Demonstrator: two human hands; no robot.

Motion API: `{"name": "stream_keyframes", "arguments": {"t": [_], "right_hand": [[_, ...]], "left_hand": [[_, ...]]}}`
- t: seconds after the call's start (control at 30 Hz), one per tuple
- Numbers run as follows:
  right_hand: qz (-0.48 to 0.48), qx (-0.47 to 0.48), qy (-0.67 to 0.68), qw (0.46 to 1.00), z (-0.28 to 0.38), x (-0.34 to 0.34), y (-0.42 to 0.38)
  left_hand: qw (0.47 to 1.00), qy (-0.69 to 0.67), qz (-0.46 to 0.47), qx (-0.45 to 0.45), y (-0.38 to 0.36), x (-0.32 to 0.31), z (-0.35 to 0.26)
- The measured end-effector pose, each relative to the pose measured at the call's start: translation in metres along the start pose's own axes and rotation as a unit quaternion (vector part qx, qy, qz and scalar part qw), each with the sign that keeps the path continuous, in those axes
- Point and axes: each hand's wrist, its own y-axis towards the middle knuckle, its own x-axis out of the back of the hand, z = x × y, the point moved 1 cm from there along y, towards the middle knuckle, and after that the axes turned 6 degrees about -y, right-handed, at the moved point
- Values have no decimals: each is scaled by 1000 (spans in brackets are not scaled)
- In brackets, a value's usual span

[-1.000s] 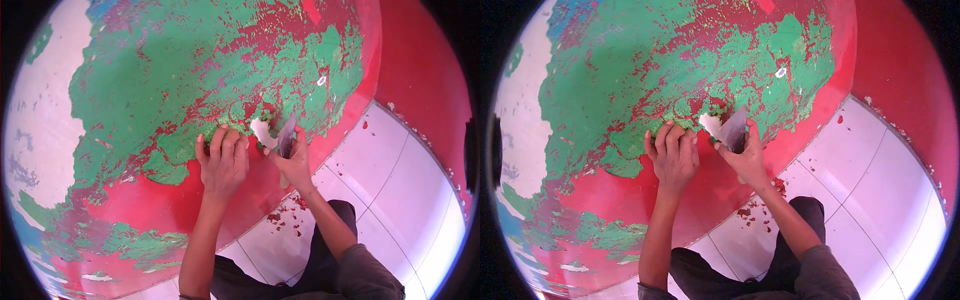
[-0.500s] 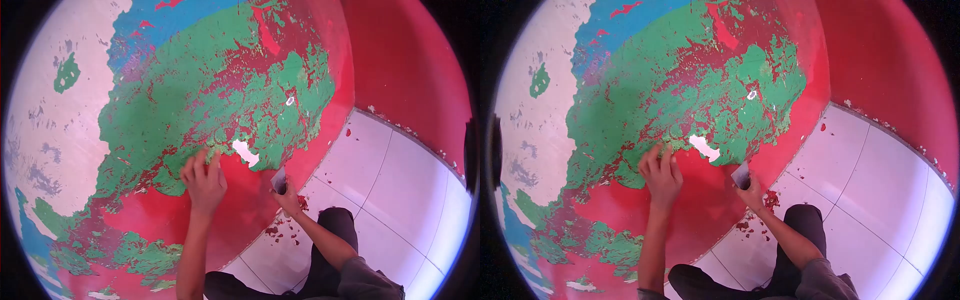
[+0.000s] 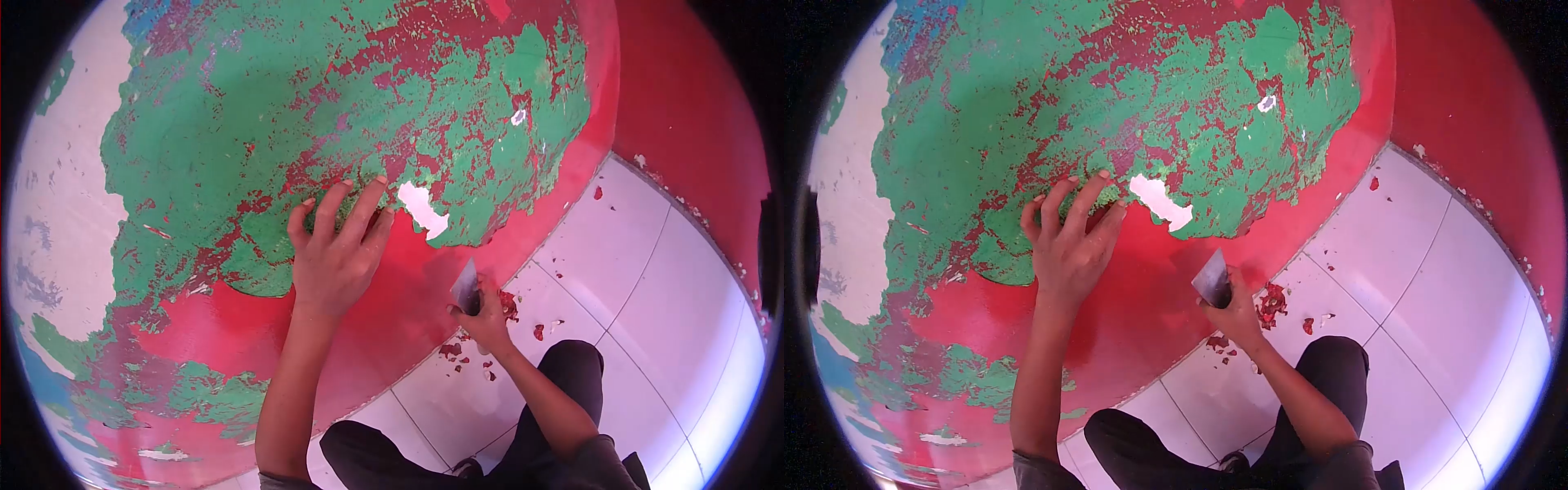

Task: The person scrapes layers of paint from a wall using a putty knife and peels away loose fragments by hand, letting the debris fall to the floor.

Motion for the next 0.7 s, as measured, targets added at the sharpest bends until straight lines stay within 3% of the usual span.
{"name": "stream_keyframes", "arguments": {"t": [0.17, 0.47, 0.7], "right_hand": [[-2, 42, -23, 999, 4, -17, 4], [-21, 68, 16, 997, 20, -27, 15], [-48, 82, 21, 995, 21, -28, 14]], "left_hand": [[999, -1, 27, 45, 2, 0, -5], [993, 27, 89, -69, 6, -2, -1], [993, -5, 96, -70, 4, -2, 0]]}}
